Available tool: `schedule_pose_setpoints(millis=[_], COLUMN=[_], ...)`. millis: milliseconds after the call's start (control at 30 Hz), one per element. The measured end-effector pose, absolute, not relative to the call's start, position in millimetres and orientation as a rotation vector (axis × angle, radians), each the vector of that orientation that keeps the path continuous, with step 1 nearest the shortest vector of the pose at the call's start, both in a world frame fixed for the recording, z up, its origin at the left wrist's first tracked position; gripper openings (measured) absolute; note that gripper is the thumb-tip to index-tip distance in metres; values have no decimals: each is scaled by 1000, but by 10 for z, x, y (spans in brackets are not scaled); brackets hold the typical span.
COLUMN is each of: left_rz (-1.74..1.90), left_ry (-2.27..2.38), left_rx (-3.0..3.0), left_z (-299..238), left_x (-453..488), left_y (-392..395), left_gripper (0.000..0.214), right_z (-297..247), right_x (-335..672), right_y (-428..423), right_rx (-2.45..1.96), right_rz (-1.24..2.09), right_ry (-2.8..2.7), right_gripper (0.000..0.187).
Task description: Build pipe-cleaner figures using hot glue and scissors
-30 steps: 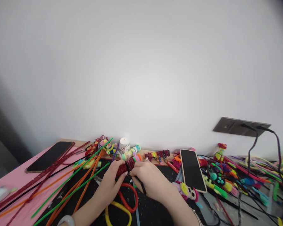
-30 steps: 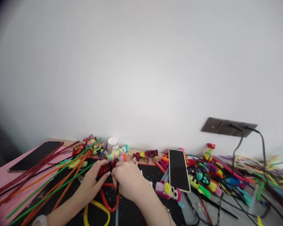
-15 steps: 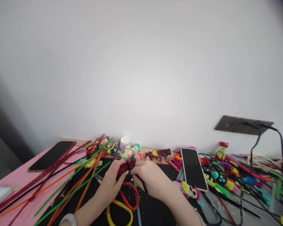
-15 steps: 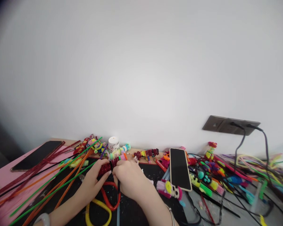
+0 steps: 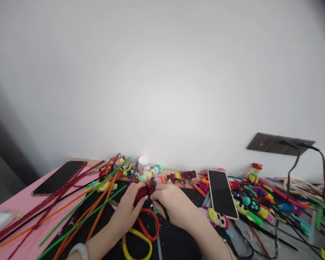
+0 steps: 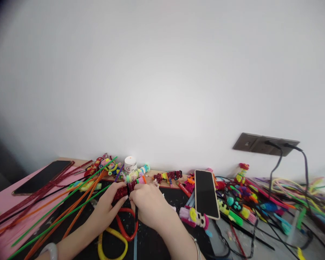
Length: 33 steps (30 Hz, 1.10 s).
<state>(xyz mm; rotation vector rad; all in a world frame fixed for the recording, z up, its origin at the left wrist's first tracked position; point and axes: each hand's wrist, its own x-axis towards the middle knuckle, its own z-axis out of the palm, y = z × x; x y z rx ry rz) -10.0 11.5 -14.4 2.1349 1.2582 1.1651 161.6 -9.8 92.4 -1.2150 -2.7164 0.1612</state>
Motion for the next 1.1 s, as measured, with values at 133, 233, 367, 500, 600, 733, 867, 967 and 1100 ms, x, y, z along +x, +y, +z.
schedule_pose_setpoints(millis=[133, 233, 367, 500, 600, 733, 867, 967, 1100], left_rz=[1185, 1183, 1153, 1147, 1151, 1174, 1193, 1188, 1178], left_ry=[1249, 1248, 1237, 1226, 1227, 1233, 1247, 1251, 1253], left_rx=[2130, 2125, 2128, 2132, 2128, 2123, 2121, 2127, 2138], left_z=[-142, -148, -151, -147, -142, -140, -155, -165, -152], left_x=[-100, -100, -104, -107, -103, -97, -99, -103, -103], left_y=[113, 114, 109, 116, 120, 114, 115, 117, 111], left_gripper=[25, 26, 25, 24, 23, 23, 25, 25, 24], right_z=[924, 913, 906, 925, 937, 931, 910, 901, 908], right_x=[1620, 1629, 1627, 1614, 1616, 1629, 1635, 1636, 1638], right_y=[-100, -98, -94, -98, -101, -100, -90, -85, -90], right_rx=[-1227, -1218, -1207, -1221, -1212, -1204, -1197, -1194, -1196], right_rz=[157, 154, 155, 160, 168, 165, 146, 135, 172], right_ry=[-2718, -2713, -2709, -2717, -2721, -2719, -2720, -2724, -2715], right_gripper=[20, 20, 20, 20, 19, 18, 18, 18, 18])
